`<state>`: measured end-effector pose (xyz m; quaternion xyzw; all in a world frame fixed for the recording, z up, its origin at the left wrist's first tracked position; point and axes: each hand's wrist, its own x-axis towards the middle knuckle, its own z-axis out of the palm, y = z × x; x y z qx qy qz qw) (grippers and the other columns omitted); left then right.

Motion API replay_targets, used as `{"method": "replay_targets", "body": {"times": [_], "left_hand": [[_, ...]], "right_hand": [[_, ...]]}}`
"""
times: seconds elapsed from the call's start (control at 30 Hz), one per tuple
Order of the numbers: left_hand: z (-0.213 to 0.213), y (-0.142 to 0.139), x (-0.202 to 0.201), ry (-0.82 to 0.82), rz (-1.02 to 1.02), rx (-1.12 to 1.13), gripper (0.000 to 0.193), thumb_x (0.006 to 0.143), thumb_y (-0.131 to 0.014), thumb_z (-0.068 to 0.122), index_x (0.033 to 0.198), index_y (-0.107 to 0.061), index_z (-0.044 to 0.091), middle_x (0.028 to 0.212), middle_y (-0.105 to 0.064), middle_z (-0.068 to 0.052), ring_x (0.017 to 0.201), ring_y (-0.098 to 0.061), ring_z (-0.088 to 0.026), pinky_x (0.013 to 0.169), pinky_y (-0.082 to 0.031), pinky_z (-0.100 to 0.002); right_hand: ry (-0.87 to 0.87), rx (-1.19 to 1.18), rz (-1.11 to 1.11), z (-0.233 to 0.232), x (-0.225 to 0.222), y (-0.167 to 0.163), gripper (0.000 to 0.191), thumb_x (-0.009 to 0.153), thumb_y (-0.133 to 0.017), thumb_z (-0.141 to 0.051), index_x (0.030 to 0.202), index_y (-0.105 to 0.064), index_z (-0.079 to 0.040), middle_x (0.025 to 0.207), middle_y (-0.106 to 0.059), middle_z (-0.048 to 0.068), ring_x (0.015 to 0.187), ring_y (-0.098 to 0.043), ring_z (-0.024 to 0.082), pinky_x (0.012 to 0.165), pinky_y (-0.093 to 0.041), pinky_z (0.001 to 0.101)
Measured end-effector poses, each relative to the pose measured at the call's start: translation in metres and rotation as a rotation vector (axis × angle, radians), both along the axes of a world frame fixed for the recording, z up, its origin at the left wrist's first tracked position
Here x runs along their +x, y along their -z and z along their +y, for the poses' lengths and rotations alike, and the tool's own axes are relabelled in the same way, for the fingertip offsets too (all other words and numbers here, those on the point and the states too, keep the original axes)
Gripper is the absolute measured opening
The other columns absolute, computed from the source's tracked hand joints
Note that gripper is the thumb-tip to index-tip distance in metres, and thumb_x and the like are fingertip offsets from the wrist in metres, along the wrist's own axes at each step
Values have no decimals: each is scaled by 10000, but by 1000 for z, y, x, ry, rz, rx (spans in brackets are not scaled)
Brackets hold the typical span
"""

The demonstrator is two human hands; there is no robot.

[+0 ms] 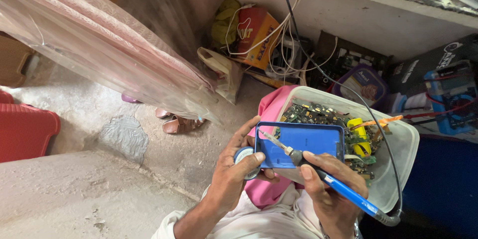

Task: The person uses a soldering iron to work on the back of a blue smartphone, applying heat to specific areas. They then use a red plastic pry tool to separate the phone's back cover from the frame. The person continues to use the soldering iron on the phone's internal components.

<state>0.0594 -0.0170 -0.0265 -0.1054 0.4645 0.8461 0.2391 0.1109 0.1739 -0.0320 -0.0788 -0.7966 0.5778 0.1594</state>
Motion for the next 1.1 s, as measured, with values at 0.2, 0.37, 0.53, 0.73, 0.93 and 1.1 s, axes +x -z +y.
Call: {"method": "replay_targets", "body": {"times": [0.2,0.37,0.53,0.73,0.93,1.1], "left_hand": [[-1,-1,0,8,2,-28,751,875,-594,20,1584,-347,49,1054,-567,-146,761,-691,-199,675,-668,-392],[0,0,0,6,6,0,751,877,-591,21,1584,-338,41,1072,-567,-149,764,-690,-198,675,-669,-396],[0,1,-1,9,14,13,750,880,-592,23,1584,-336,37,1085,-564,-151,775,-692,-199,686,-673,-402],[1,2,-1,14,17,14,751,877,-595,23,1582,-337,38,1091,-567,-151,779,-694,-201,690,-672,-400],[1,3,-1,14,19,12,746,881,-593,18,1583,-341,34,1078,-562,-148,778,-692,-201,690,-669,-398],[1,3,-1,10,22,14,746,880,-589,13,1582,-340,32,1078,-558,-142,782,-691,-199,694,-671,-402]], "right_hand": [[11,-65,-10,-2,0,-1,238,861,-748,-79,1064,-738,44,859,-757,124,731,-745,159,630,-554,229],[9,-83,7,-2,-1,-1,236,879,-747,-79,1078,-732,47,869,-754,127,745,-742,163,649,-563,227],[-2,-58,-38,-1,-2,-2,242,869,-752,-95,1068,-739,42,865,-758,119,729,-746,156,614,-555,223],[11,29,-4,1,-2,0,257,854,-769,-108,1061,-745,42,882,-755,125,722,-714,160,628,-537,231],[6,-70,-7,1,-2,1,253,871,-754,-102,1072,-733,51,859,-754,126,736,-737,158,632,-552,225],[-10,-51,-16,1,-3,0,254,860,-753,-98,1068,-734,47,842,-761,118,729,-744,155,624,-555,224]]}}
